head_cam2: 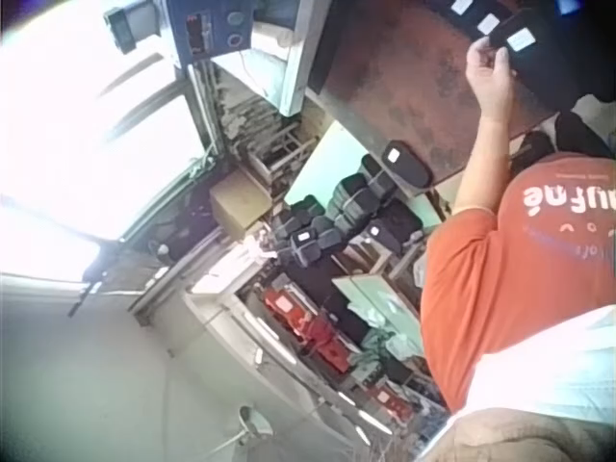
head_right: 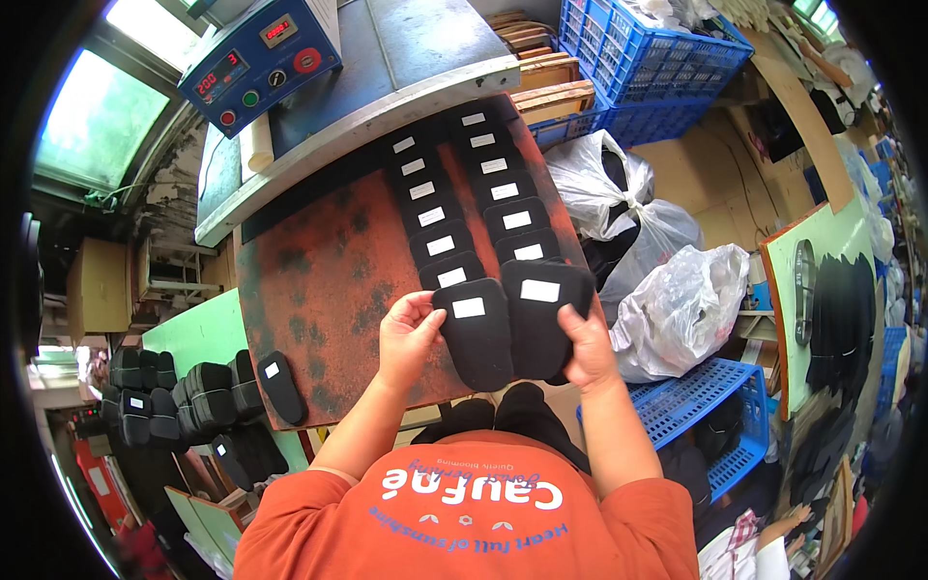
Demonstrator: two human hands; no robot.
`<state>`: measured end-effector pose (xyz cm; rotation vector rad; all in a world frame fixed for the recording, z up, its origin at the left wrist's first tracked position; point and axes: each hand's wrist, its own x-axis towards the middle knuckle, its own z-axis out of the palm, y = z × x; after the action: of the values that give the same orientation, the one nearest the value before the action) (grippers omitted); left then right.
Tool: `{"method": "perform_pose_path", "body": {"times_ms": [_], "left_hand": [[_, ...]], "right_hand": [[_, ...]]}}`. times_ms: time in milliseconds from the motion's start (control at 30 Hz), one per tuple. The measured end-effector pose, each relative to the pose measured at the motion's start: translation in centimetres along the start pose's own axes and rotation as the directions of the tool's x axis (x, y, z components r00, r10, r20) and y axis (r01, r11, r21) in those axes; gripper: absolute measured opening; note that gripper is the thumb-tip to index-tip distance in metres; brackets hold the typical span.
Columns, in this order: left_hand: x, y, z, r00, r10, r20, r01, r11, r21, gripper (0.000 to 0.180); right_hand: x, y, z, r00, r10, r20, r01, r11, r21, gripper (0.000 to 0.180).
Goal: Operating a heat-press machine to apply labels or designs to shoe components and stacking the finished parts.
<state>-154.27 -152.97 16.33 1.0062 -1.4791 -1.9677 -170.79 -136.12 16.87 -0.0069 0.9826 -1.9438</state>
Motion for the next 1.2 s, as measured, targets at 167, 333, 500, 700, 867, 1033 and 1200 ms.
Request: {"method": "perform_pose_path", "body": {"times_ms": [167,333,500,700,867,1033,1200], "left_hand": [[0.1,-2.0,-1.5,0.969,-0.223,-0.107,0.237,0.960,0.148,0.029],[-0.9,-1.3,0.7,0.967,0.252,0.050,-0.256,0.928,0.271,0.034],[-2.6,-0.9,0.3,0.991,-0.099,0.094,0.098,0.995,0.013,0.030],[-3.1,-3.5,-1.4,0.956,-0.292,-0.013,0.292,0.955,0.047,0.029],[-2.5,-1.5,-1.8,0.952,0.298,0.072,-0.277,0.734,0.620,0.031],[0.6,1.7,-1.2,0.999,-0.004,0.045,-0.003,0.986,0.166,0.014],[13.8,2.1,-9.4,0.917,0.148,-0.370,-0.084,0.979,0.185,0.017]], "right_hand": [[-0.6,-2.1,-2.5,0.988,0.151,0.045,-0.157,0.959,0.237,0.044],[-1.4,1.2,-0.9,0.995,0.091,-0.047,-0.092,0.996,-0.012,0.049],[-1.2,0.7,-1.5,0.999,-0.034,-0.024,0.033,0.997,-0.063,0.048],[-0.9,-2.6,-4.0,0.995,0.096,-0.032,-0.089,0.981,0.171,0.046],[0.0,-0.1,0.8,1.000,0.023,-0.008,-0.024,1.000,-0.018,0.038],[3.2,3.3,5.3,0.994,0.080,0.070,-0.080,0.997,0.003,0.035],[6.7,2.4,7.5,0.955,0.161,0.248,-0.237,0.920,0.313,0.045]]}}
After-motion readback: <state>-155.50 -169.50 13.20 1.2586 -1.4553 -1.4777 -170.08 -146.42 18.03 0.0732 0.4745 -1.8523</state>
